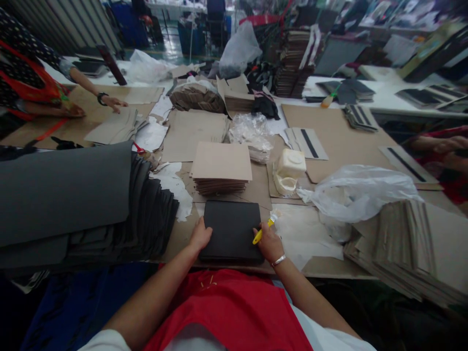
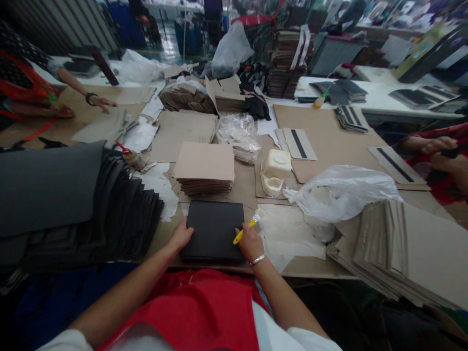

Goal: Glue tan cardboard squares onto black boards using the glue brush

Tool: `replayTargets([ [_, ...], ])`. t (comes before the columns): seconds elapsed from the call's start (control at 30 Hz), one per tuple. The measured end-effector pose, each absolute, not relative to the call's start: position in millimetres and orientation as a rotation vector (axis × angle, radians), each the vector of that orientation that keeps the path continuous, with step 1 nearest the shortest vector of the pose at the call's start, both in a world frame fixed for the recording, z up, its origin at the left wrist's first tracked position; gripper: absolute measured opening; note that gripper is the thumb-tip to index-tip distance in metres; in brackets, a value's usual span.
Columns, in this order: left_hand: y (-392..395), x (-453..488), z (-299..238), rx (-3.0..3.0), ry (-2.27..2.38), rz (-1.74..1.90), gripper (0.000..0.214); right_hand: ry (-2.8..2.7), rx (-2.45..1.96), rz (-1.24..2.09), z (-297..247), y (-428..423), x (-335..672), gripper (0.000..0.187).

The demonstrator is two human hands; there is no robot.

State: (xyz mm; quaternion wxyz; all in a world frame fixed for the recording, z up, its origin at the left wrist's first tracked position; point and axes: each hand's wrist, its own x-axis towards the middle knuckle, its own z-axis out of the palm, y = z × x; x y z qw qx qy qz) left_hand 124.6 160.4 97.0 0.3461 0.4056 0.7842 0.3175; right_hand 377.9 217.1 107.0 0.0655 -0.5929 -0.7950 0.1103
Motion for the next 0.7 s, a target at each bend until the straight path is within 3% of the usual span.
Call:
replayTargets([
  [0.17,167,128,136,1.533,2.262,0.942,0.059,-2.037,-1.557,0.152,178,261,404,0.041],
  [0.27,198,135,172,2.048,2.153,0.986,0.049,-1.732,-1.283,0.434,236,300,386,0.047],
  [0.37,243,141,198,2.367,2.036,0.822,0.053,-1.596,-1.123,0.868,275,339,327,0.051],
  [0.53,291,143,198,2.320,2.060,0.412,0.059,-1.649,-0.937,1.458,273,387,218,0.044],
  [0.7,295,143,182,2.329,2.064,0.395,0.060,-1.824,-0.964,1.596,242,420,167,0.036],
])
